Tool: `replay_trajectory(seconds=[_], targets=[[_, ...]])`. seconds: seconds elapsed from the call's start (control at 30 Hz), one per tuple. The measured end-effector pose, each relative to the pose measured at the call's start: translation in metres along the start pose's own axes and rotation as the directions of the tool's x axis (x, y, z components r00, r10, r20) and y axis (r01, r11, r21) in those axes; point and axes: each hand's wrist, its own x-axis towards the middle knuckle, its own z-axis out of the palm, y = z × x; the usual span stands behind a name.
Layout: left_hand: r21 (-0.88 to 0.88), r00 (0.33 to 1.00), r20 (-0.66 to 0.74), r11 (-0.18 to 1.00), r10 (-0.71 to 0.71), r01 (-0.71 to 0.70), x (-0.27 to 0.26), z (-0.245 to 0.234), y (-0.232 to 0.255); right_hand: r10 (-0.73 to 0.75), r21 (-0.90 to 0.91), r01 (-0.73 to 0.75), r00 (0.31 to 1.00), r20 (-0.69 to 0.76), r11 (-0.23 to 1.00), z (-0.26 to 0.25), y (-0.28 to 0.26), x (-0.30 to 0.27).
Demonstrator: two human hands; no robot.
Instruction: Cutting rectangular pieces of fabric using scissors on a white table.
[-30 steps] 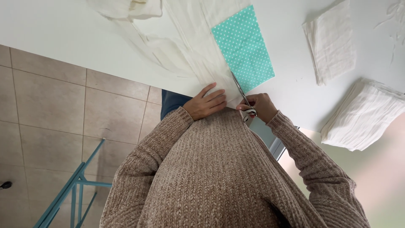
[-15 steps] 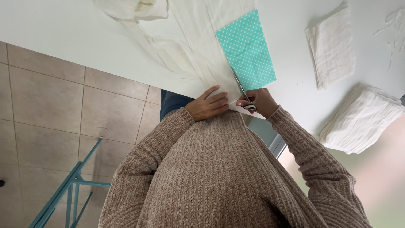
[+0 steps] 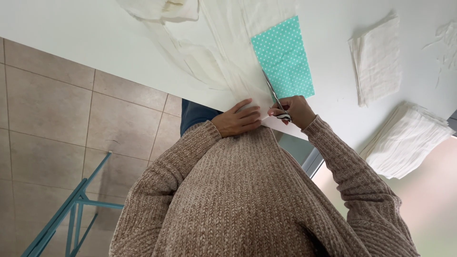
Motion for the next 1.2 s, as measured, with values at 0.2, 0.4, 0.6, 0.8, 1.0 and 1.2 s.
replay_trajectory(seconds=[0.2, 0.4, 0.6, 0.8, 1.0, 1.2], targets=[[-0.018, 1.000, -0.014, 1.000, 0.015, -0.015, -0.003, 0.003, -0.001, 0.031, 0.067, -0.032, 0.999, 0.007, 0.997, -0.002, -0.005, 0.002], [0.010, 0.999, 0.003, 0.999, 0.043, -0.044, -0.003, 0.000, -0.003, -0.018, 0.089, 0.018, 1.000, -0.002, 0.996, -0.004, -0.011, 0.012], [-0.006, 0.999, 0.011, 0.999, 0.032, -0.032, -0.002, -0.002, -0.002, -0.005, 0.093, 0.006, 1.000, -0.006, 0.996, -0.005, -0.017, 0.015], [-0.003, 0.999, 0.000, 0.999, 0.041, -0.041, -0.004, 0.002, -0.003, -0.048, 0.117, 0.049, 0.999, -0.011, 0.992, -0.006, -0.020, 0.024], [-0.034, 0.999, -0.017, 0.999, 0.038, -0.038, -0.005, 0.003, -0.003, -0.035, 0.123, 0.036, 0.999, -0.012, 0.992, -0.008, -0.025, 0.029], [-0.055, 1.000, -0.014, 0.998, 0.025, -0.026, -0.004, 0.003, -0.004, -0.077, 0.168, 0.078, 0.997, -0.012, 0.983, -0.012, -0.039, 0.036]])
